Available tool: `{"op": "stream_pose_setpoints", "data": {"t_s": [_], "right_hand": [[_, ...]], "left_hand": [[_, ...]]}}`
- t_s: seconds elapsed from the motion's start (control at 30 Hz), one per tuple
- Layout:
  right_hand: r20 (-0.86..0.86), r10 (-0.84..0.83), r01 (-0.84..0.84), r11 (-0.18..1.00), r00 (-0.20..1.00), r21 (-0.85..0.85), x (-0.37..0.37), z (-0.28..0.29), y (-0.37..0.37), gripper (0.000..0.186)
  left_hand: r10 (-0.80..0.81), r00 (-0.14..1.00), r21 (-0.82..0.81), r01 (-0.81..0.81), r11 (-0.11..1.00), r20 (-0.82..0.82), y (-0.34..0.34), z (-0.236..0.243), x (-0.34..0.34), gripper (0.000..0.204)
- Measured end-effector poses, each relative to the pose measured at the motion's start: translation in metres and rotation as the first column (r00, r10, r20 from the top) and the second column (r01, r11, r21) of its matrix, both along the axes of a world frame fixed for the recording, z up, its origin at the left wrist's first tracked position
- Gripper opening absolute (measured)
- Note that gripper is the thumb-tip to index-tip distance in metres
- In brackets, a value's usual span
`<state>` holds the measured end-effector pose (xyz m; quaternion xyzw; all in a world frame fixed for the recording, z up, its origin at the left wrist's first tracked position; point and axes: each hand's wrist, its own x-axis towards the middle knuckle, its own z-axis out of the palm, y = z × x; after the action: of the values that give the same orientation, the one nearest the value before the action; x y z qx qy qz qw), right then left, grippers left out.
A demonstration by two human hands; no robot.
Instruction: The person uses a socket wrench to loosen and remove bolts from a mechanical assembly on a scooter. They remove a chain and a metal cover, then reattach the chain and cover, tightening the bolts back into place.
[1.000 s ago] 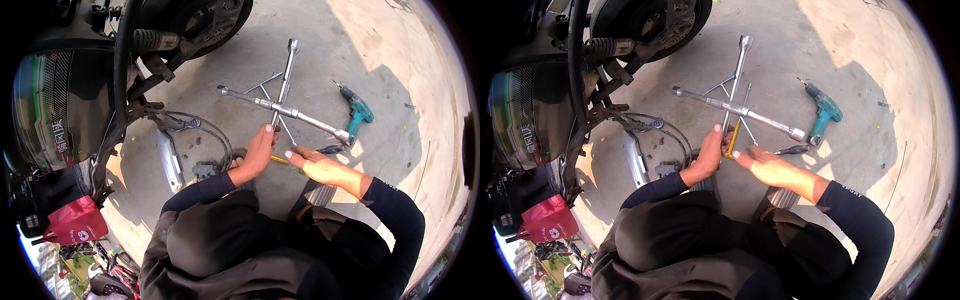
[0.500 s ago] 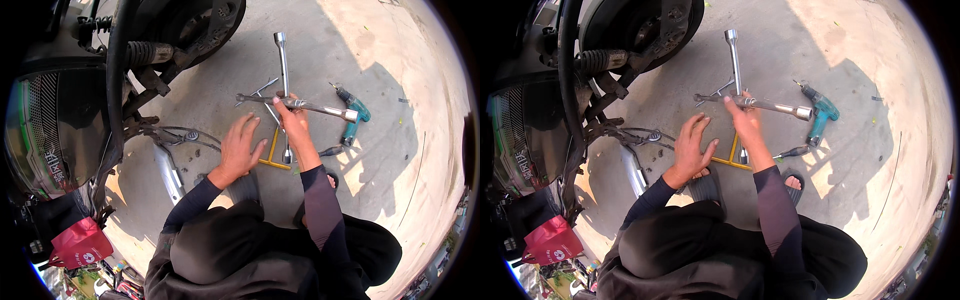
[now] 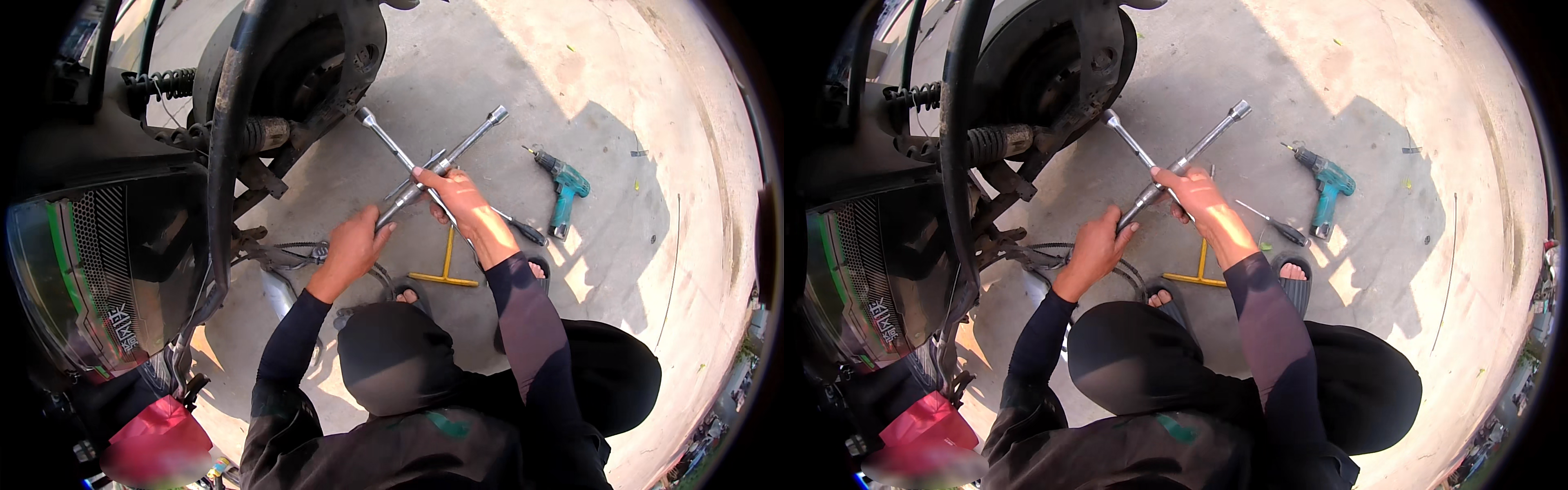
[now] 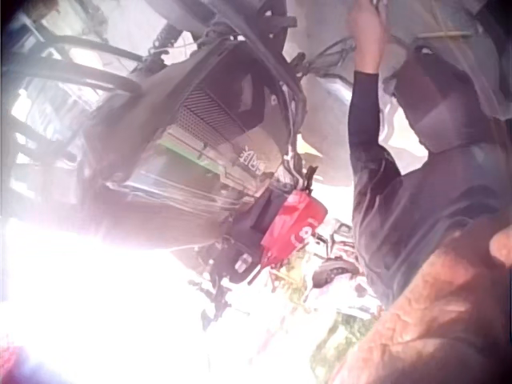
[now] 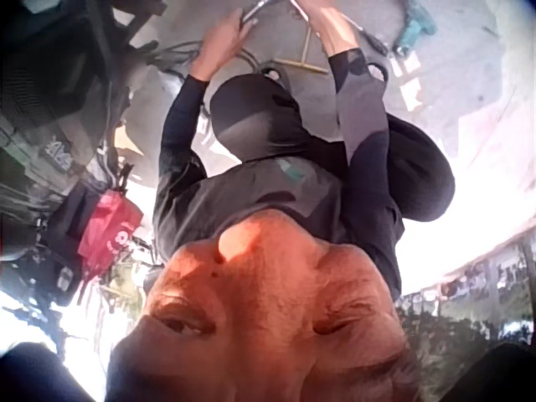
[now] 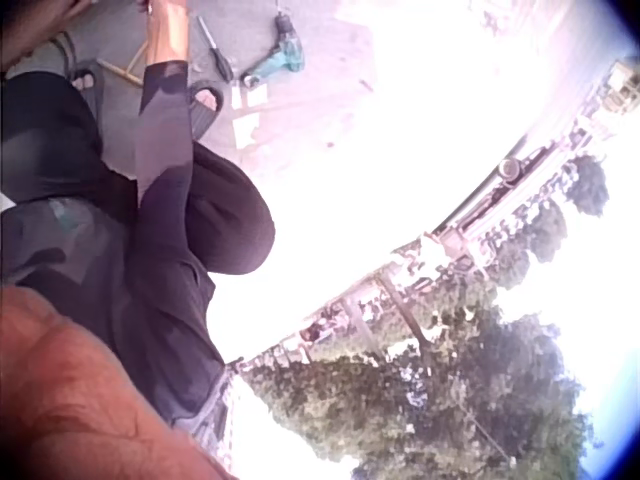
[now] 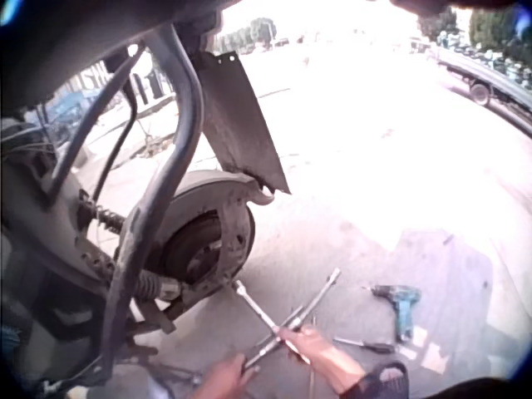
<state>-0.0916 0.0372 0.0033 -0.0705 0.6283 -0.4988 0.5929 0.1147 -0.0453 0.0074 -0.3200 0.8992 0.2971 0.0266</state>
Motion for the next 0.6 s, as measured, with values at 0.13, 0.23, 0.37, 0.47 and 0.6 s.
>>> {"op": "stream_pose_setpoints", "data": {"t_s": [0.13,0.23,0.37,0.47,0.6], "right_hand": [[0.028,0.058,-0.058,0.998,0.998,-0.009,-0.008,-0.011,-0.01,0.043],[0.196,0.119,-0.101,0.99,0.973,-0.098,-0.02,-0.013,-0.027,0.043],[0.335,0.173,-0.114,0.976,0.926,-0.187,-0.034,-0.032,-0.028,0.04],[0.169,0.018,0.017,0.978,0.986,-0.206,-0.018,-0.021,-0.034,0.039],[0.331,-0.096,0.189,0.946,0.939,-0.263,-0.027,-0.026,-0.034,0.056]], "left_hand": [[0.049,0.996,-0.015,-0.048,0.999,0.07,-0.002,0.006,-0.005,0.032],[0.07,0.987,-0.051,-0.063,0.997,0.146,-0.009,0.02,-0.009,0.031],[0.021,0.975,-0.044,-0.012,0.999,0.22,-0.014,0.03,-0.019,0.031],[0.144,0.977,0.005,-0.147,0.989,0.16,-0.011,0.001,-0.022,0.034],[0.19,0.976,0.14,-0.203,0.969,0.106,-0.019,-0.019,-0.03,0.043]]}}
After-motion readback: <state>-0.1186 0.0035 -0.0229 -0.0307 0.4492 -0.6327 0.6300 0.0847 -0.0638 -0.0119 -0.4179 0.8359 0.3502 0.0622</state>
